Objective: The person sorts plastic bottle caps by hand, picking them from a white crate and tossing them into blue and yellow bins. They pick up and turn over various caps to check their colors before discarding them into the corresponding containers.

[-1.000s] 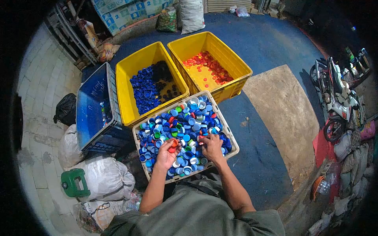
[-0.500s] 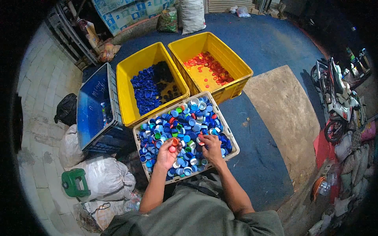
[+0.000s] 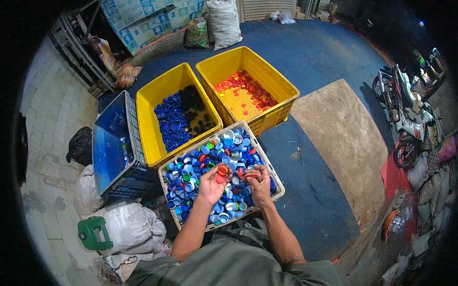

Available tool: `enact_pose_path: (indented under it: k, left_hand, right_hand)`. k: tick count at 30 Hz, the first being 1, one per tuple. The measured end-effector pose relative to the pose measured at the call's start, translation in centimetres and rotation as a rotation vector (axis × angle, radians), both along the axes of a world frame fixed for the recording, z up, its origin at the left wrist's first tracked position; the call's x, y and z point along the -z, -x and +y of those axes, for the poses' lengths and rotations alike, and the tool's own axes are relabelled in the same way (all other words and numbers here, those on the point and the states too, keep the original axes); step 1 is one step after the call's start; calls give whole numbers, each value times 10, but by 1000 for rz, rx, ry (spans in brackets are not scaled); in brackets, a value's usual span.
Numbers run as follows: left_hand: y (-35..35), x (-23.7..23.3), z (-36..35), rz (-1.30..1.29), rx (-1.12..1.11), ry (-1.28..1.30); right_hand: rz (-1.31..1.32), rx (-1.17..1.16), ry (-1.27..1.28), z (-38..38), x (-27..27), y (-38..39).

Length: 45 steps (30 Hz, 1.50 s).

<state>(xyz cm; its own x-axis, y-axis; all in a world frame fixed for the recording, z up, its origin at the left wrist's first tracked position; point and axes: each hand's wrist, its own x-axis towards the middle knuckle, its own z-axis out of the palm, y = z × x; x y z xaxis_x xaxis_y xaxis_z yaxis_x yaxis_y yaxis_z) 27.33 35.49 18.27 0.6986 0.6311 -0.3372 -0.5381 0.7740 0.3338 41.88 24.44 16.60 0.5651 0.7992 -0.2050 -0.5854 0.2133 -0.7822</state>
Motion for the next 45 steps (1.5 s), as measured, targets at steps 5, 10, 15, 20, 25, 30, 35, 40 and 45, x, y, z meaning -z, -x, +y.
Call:
enact_pose_path:
  k: [5, 10, 15, 20, 25, 30, 35, 40, 45]
  left_hand:
    - [-30, 1, 16, 20, -33, 153]
    - [-18, 6, 24, 76, -137, 113]
    - [1, 10, 23, 126, -199, 161]
    - [13, 13, 11, 138, -220, 174]
    - [26, 13, 0, 107, -226, 178]
    - [33, 19, -4, 102, -232, 190]
    - [30, 14, -1, 97, -207, 162]
    - [15, 7, 3, 66, -145, 124]
    - [-8, -1, 12, 2, -85, 83]
  right_hand:
    - [-1, -42, 119, 8, 10, -20]
    - [-341, -277, 359, 1, -8, -37]
    - [-1076, -512, 790, 11, -41, -26]
    - [-1684, -407, 512, 21, -6, -19]
    - [-1706, -476, 566, 26, 0, -14]
    - [-1448, -381, 509, 29, 1, -14]
    - [-801, -325, 553, 25, -3, -20]
    - [-17, -258, 326, 23, -25, -25]
    - [401, -290, 121, 26, -22, -36]
